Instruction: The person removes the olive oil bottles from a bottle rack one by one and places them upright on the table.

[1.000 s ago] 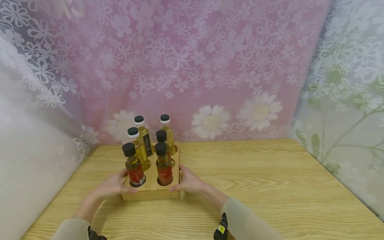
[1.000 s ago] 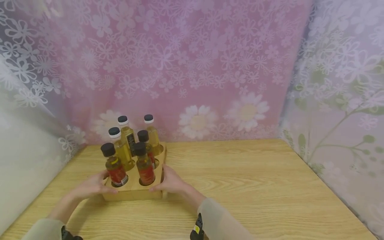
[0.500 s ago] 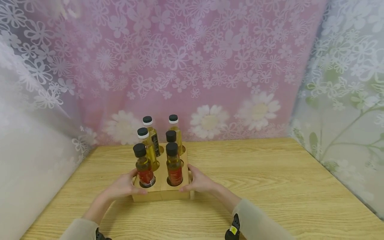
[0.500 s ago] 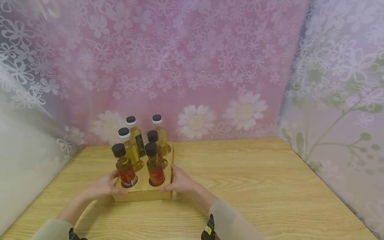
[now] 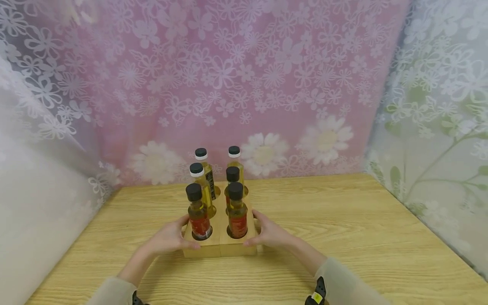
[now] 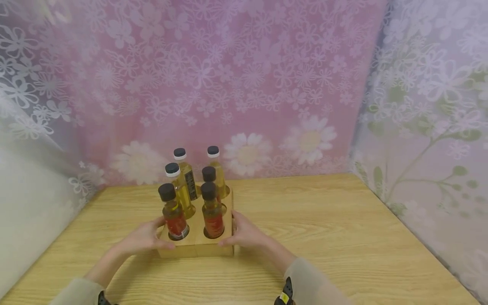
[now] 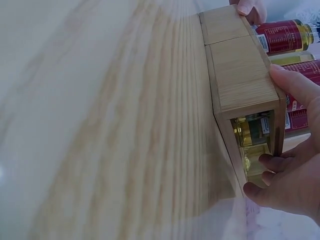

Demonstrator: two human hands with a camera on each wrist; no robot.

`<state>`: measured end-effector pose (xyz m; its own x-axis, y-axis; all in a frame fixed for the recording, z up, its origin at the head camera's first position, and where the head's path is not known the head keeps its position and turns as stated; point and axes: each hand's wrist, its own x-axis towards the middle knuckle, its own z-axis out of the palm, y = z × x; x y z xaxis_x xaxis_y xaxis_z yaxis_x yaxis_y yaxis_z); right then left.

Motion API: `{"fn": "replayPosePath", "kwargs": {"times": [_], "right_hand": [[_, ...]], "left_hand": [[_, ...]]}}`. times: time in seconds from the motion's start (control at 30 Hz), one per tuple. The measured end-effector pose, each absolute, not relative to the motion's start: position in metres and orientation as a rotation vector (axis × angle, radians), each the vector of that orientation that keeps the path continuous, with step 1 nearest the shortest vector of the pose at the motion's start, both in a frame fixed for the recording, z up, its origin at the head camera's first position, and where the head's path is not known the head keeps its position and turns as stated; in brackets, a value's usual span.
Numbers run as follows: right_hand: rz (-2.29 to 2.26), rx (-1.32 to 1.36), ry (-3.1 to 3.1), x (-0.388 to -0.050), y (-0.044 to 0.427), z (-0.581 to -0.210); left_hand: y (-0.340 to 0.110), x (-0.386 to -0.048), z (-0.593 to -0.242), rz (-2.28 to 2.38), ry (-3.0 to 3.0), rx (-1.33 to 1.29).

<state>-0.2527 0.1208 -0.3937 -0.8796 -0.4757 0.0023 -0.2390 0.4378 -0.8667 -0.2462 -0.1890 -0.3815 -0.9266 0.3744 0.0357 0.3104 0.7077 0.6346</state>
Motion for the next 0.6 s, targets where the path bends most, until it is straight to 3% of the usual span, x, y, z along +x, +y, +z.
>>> {"fn": "replayPosePath", "kwargs": {"times": [0.6], "right_hand": [[-1.362, -0.535, 2.514, -0.236, 0.159, -0.392]], "left_hand": [[-0.158, -0.240, -0.381, 1.033, 2.779, 0.693]]}}
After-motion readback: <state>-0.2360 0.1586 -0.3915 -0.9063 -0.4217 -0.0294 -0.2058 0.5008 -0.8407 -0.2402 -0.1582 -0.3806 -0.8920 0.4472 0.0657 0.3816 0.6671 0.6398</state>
